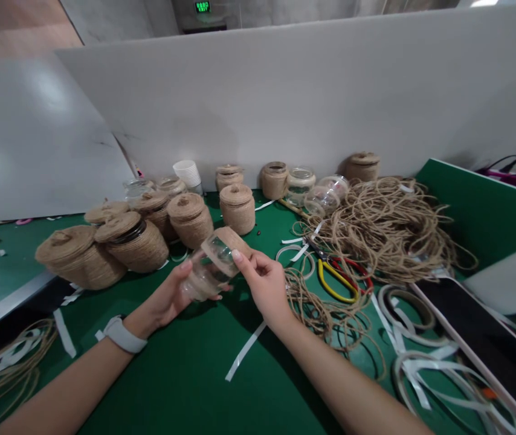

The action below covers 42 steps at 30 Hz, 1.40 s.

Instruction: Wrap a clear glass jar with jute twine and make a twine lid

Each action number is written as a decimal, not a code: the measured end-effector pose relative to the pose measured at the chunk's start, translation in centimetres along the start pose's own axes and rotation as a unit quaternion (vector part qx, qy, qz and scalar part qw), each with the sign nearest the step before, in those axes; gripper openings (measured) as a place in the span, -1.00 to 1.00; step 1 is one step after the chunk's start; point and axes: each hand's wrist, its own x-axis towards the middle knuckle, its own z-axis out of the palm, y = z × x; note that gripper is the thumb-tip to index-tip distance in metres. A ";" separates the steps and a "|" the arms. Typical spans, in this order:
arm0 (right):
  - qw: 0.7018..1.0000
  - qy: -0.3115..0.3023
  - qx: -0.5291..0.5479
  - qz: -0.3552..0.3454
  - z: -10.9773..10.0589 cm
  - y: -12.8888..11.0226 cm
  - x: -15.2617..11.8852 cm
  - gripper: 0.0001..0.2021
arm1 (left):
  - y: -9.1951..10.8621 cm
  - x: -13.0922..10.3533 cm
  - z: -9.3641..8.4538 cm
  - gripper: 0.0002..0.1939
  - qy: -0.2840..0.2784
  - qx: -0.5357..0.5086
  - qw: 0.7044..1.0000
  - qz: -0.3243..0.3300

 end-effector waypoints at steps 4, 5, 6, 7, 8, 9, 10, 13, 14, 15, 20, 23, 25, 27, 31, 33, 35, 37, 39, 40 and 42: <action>1.000 -0.017 0.003 0.005 0.0 -0.1 0.0 -0.38 | 0.1 0.1 -0.3 -0.40 -0.030 -0.043 0.998 -0.033; 1.000 -0.021 0.003 0.010 0.0 -0.1 0.0 -0.38 | 0.1 0.1 -0.3 -0.41 -0.030 -0.050 0.998 -0.035; 1.000 -0.022 0.003 0.016 0.0 -0.1 0.0 -0.39 | 0.1 0.1 -0.2 -0.43 -0.027 -0.056 0.997 -0.035; 1.000 -0.021 0.005 0.022 -0.1 0.0 0.0 -0.39 | 0.1 0.1 -0.1 -0.43 -0.021 -0.061 0.997 -0.033; 0.999 -0.017 0.008 0.028 -0.1 0.2 0.0 -0.39 | 0.0 0.1 0.0 -0.44 -0.013 -0.064 0.997 -0.031; 0.999 -0.012 0.012 0.034 -0.1 0.3 0.1 -0.39 | -0.1 0.2 0.1 -0.46 -0.002 -0.065 0.998 -0.027; 0.999 -0.005 0.019 0.039 0.0 0.5 0.1 -0.39 | -0.3 0.2 0.2 -0.47 0.011 -0.061 0.998 -0.021; 0.998 0.019 0.038 0.044 0.1 0.9 0.1 -0.39 | -0.8 0.3 0.3 -0.50 0.069 -0.030 0.997 0.005; 0.998 0.026 0.042 0.042 0.2 0.9 0.1 -0.39 | -0.9 0.3 0.4 -0.48 0.086 -0.017 0.996 0.012; 0.998 0.031 0.044 0.039 0.2 1.0 0.1 -0.39 | -0.9 0.3 0.4 -0.47 0.099 -0.004 0.995 0.016; 0.998 0.046 0.028 0.038 0.2 1.0 0.0 -0.40 | -0.6 0.1 0.8 -0.29 0.122 0.031 0.992 0.028; 0.997 0.051 0.022 0.046 0.1 1.1 0.0 -0.40 | -0.4 0.1 1.0 -0.28 0.120 0.033 0.992 0.024; 0.998 0.048 0.018 0.047 0.0 1.2 0.0 -0.41 | -0.4 0.2 0.9 -0.34 0.113 0.028 0.993 0.021; 0.998 0.044 0.013 0.046 0.0 1.3 0.0 -0.41 | -0.5 0.2 0.7 -0.38 0.107 0.025 0.994 0.021; 0.999 0.040 0.005 0.033 -0.1 1.1 0.0 -0.41 | -0.6 0.3 0.4 -0.42 0.098 0.029 0.994 0.027; 0.999 0.038 0.002 0.026 -0.1 0.9 -0.1 -0.41 | -0.6 0.3 0.4 -0.43 0.089 0.024 0.995 0.031; 0.999 0.032 0.004 0.022 0.0 0.7 -0.1 -0.41 | -0.4 0.3 0.4 -0.44 0.074 0.011 0.997 0.027; 0.999 0.026 0.011 0.022 0.0 0.6 -0.2 -0.41 | -0.3 0.4 0.3 -0.44 0.059 0.003 0.998 0.016; 0.999 0.024 0.013 0.018 0.1 0.6 -0.2 -0.41 | -0.1 0.4 0.2 -0.42 0.051 -0.002 0.999 0.000; 1.000 0.024 0.013 0.015 0.1 0.6 -0.3 -0.41 | -0.1 0.4 0.1 -0.40 0.048 -0.006 0.999 -0.008; 1.000 0.025 0.012 0.007 0.1 0.5 -0.3 -0.42 | 0.0 0.5 0.0 -0.37 0.037 -0.014 0.999 -0.027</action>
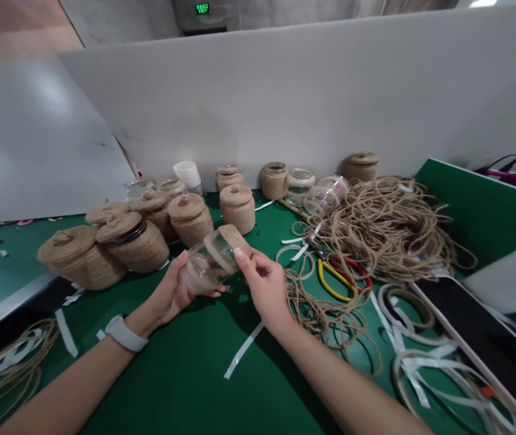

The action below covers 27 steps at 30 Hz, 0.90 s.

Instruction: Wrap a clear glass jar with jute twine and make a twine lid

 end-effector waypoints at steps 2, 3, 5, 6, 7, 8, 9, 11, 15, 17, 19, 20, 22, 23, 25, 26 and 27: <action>1.000 -0.003 0.004 -0.002 0.0 0.0 0.1 -0.43 | 0.0 0.0 -0.1 -0.34 -0.014 0.000 1.000 -0.015; 1.000 -0.005 0.007 0.000 -0.1 0.1 0.1 -0.43 | 0.0 0.0 -0.1 -0.34 -0.019 0.001 1.000 -0.018; 1.000 -0.009 0.013 0.004 -0.2 0.2 0.2 -0.43 | 0.0 0.0 0.0 -0.37 -0.022 0.005 1.000 -0.011; 1.000 -0.010 0.015 0.006 -0.2 0.4 0.3 -0.43 | 0.0 0.0 0.0 -0.40 -0.021 0.007 1.000 -0.005; 1.000 -0.011 0.017 0.008 -0.3 0.5 0.4 -0.43 | 0.0 0.0 0.0 -0.43 -0.018 0.009 1.000 0.001; 1.000 -0.010 0.019 0.009 -0.3 0.6 0.4 -0.43 | 0.0 0.0 0.0 -0.46 -0.014 0.010 1.000 0.005; 1.000 -0.009 0.023 0.011 -0.3 0.7 0.5 -0.43 | 0.0 0.1 0.0 -0.48 -0.011 0.010 1.000 0.006; 0.999 -0.006 0.033 0.013 -0.4 0.8 0.5 -0.43 | 0.1 0.1 -0.1 -0.48 -0.009 0.007 1.000 0.002; 0.999 0.002 0.044 0.012 -0.3 0.8 0.5 -0.42 | 0.1 0.1 -0.4 -0.34 -0.026 0.010 1.000 -0.008; 0.999 0.005 0.040 0.015 -0.3 0.8 0.6 -0.42 | 0.1 0.0 -0.3 -0.27 -0.025 0.024 0.999 0.002; 0.999 0.005 0.035 0.018 -0.3 0.8 0.6 -0.42 | 0.1 -0.2 -0.1 -0.26 -0.015 0.040 0.999 0.010; 0.999 0.005 0.032 0.018 -0.3 0.7 0.6 -0.41 | 0.1 -0.3 0.0 -0.27 -0.011 0.045 0.999 0.011; 1.000 0.005 0.025 0.015 -0.3 0.6 0.6 -0.41 | 0.2 -0.5 0.0 -0.33 -0.014 0.042 0.999 0.006; 1.000 0.001 0.020 0.013 -0.3 0.5 0.6 -0.42 | 0.2 -0.6 0.0 -0.37 -0.024 0.034 0.999 -0.001; 1.000 -0.014 0.014 0.013 -0.3 0.4 0.5 -0.43 | 0.4 -0.6 -0.2 -0.39 -0.053 0.014 0.998 -0.024; 0.999 -0.024 0.014 0.016 -0.3 0.4 0.5 -0.43 | 0.4 -0.6 -0.4 -0.37 -0.066 0.007 0.997 -0.037; 0.999 -0.032 0.017 0.022 -0.3 0.5 0.5 -0.43 | 0.5 -0.6 -0.5 -0.36 -0.076 0.002 0.996 -0.049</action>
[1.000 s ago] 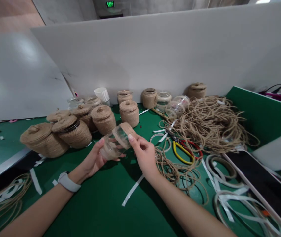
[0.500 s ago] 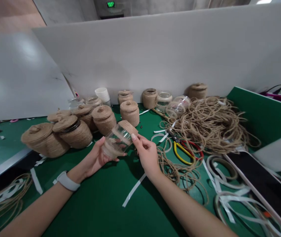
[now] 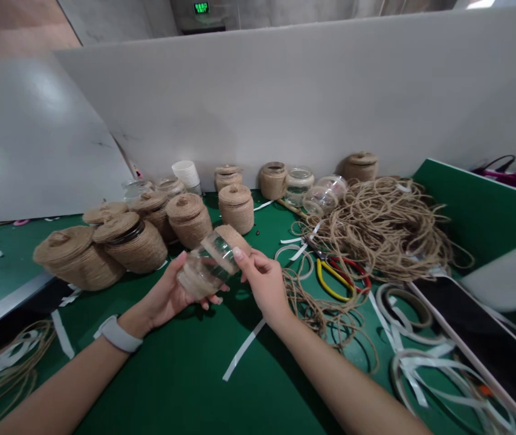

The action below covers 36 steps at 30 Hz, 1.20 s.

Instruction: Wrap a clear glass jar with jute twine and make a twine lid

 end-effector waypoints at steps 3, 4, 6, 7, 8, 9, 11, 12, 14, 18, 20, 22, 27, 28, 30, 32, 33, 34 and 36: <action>1.000 -0.005 0.019 0.023 -0.1 0.3 0.1 -0.42 | 0.1 0.2 -0.2 -0.34 -0.008 -0.008 1.000 -0.018; 0.999 -0.003 0.027 0.032 -0.1 0.4 0.1 -0.42 | 0.0 0.4 -0.2 -0.35 -0.003 -0.014 1.000 -0.016; 0.998 0.004 0.046 0.051 -0.1 0.6 0.2 -0.41 | -0.2 0.6 0.0 -0.37 0.017 -0.024 1.000 -0.002; 0.997 0.008 0.054 0.058 -0.1 0.6 0.2 -0.41 | -0.3 0.6 0.1 -0.37 0.030 -0.023 0.999 0.008; 0.996 0.009 0.059 0.063 -0.1 0.6 0.2 -0.42 | -0.5 0.6 0.3 -0.39 0.045 -0.015 0.999 0.022; 0.996 0.010 0.061 0.065 -0.1 0.6 0.1 -0.42 | -0.7 0.6 0.5 -0.39 0.061 0.000 0.998 0.036; 0.996 0.011 0.057 0.062 -0.1 0.6 0.1 -0.42 | -1.0 0.5 0.8 -0.36 0.093 0.036 0.993 0.057; 0.997 0.011 0.053 0.060 -0.1 0.5 0.0 -0.42 | -1.0 0.4 0.9 -0.33 0.103 0.050 0.991 0.064; 0.997 0.014 0.045 0.057 -0.1 0.5 0.0 -0.42 | -0.9 0.3 1.0 -0.34 0.105 0.058 0.991 0.063; 0.998 0.019 0.036 0.039 0.1 0.3 0.1 -0.42 | -0.1 0.2 1.0 -0.42 0.061 0.021 0.997 0.042; 0.999 0.014 0.033 0.035 0.2 0.3 0.2 -0.42 | 0.2 0.2 1.0 -0.43 0.044 0.003 0.999 0.032; 0.999 0.010 0.028 0.038 0.2 0.3 0.2 -0.42 | 0.4 0.2 0.8 -0.45 0.039 -0.005 0.999 0.029; 0.999 -0.005 -0.005 0.035 0.1 0.2 0.0 -0.43 | 0.2 0.1 0.2 -0.37 0.033 -0.017 0.999 -0.002; 0.999 -0.008 -0.011 0.034 0.1 0.2 0.0 -0.43 | 0.2 0.1 0.2 -0.35 0.031 -0.021 0.999 -0.013; 0.999 -0.007 -0.007 0.037 0.0 0.2 -0.1 -0.43 | 0.2 0.2 0.3 -0.35 0.032 -0.026 0.999 -0.024; 0.999 -0.004 0.015 0.045 0.0 0.3 0.0 -0.43 | 0.1 0.2 0.6 -0.40 0.039 -0.022 0.999 -0.011; 0.998 -0.005 0.027 0.048 0.0 0.3 0.0 -0.43 | 0.1 0.3 0.8 -0.43 0.044 -0.019 0.999 -0.001; 0.998 -0.008 0.036 0.049 0.0 0.4 0.1 -0.43 | 0.1 0.3 0.9 -0.44 0.048 -0.015 0.999 0.010; 0.998 -0.019 0.043 0.041 -0.1 0.4 0.1 -0.44 | 0.0 0.3 1.1 -0.44 0.051 -0.007 0.998 0.022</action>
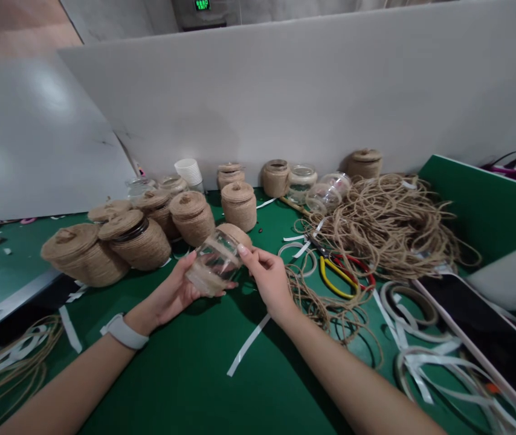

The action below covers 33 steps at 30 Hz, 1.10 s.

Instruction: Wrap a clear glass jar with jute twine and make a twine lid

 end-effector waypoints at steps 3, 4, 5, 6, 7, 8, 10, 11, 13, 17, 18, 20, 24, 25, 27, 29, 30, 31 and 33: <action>1.000 -0.007 -0.011 -0.022 0.0 -0.1 -0.1 -0.44 | 0.1 -0.1 -0.1 -0.42 -0.004 0.007 1.000 -0.004; 1.000 -0.003 -0.014 -0.024 0.1 -0.2 -0.1 -0.44 | 0.1 -0.1 -0.1 -0.42 -0.006 0.008 1.000 -0.007; 1.000 0.004 -0.018 -0.023 0.1 -0.3 -0.1 -0.43 | 0.1 -0.1 -0.2 -0.42 -0.008 0.007 1.000 -0.011; 0.999 0.011 -0.021 -0.022 0.2 -0.4 -0.2 -0.43 | 0.1 -0.1 -0.3 -0.41 -0.011 0.004 1.000 -0.015; 0.999 0.018 -0.023 -0.021 0.2 -0.4 -0.2 -0.42 | 0.1 -0.1 -0.4 -0.41 -0.015 0.001 1.000 -0.018; 0.999 0.022 -0.024 -0.023 0.2 -0.5 -0.2 -0.41 | 0.0 0.0 -0.5 -0.41 -0.018 -0.002 1.000 -0.020; 0.999 0.028 -0.027 -0.029 0.2 -0.4 -0.2 -0.41 | -0.2 0.0 -0.7 -0.42 -0.021 -0.006 1.000 -0.015; 0.999 0.029 -0.027 -0.028 0.2 -0.3 -0.2 -0.41 | -0.3 0.0 -0.7 -0.43 -0.017 -0.006 1.000 -0.005; 0.999 0.032 -0.020 -0.015 0.1 0.0 -0.1 -0.42 | -0.6 0.0 -0.9 -0.42 -0.010 0.001 1.000 0.024; 0.999 0.035 0.008 0.009 -0.1 0.5 0.1 -0.45 | -0.8 -0.2 -1.0 -0.35 -0.004 0.060 0.998 0.034; 0.999 0.035 0.010 0.009 -0.1 0.5 0.1 -0.46 | -0.8 -0.2 -0.9 -0.37 -0.001 0.075 0.997 0.027; 0.999 0.034 0.005 0.005 -0.1 0.3 0.1 -0.45 | -0.7 -0.2 -0.8 -0.41 0.007 0.084 0.996 0.020; 0.999 0.018 -0.032 -0.015 0.0 -0.3 0.0 -0.41 | -0.6 -0.2 -0.5 -0.41 0.014 0.053 0.998 0.016; 0.999 0.011 -0.043 -0.017 -0.1 -0.4 0.0 -0.41 | -0.6 -0.2 -0.5 -0.43 0.022 0.043 0.999 0.013; 0.998 -0.003 -0.059 -0.011 -0.1 -0.5 0.0 -0.41 | -0.6 -0.1 -0.6 -0.46 0.043 0.020 0.999 0.009; 0.998 -0.013 -0.067 -0.002 -0.1 -0.5 0.0 -0.40 | -0.6 -0.1 -0.7 -0.48 0.054 -0.005 0.999 0.002; 0.997 -0.016 -0.070 0.002 -0.1 -0.4 0.0 -0.40 | -0.6 -0.1 -0.8 -0.47 0.052 -0.012 0.999 -0.002; 0.997 -0.017 -0.072 0.005 -0.1 -0.3 -0.1 -0.40 | -0.6 0.0 -0.8 -0.46 0.047 -0.016 0.999 -0.006; 0.997 -0.009 -0.071 0.007 0.0 -0.2 -0.1 -0.39 | -0.6 0.0 -1.0 -0.46 0.043 -0.022 0.999 -0.011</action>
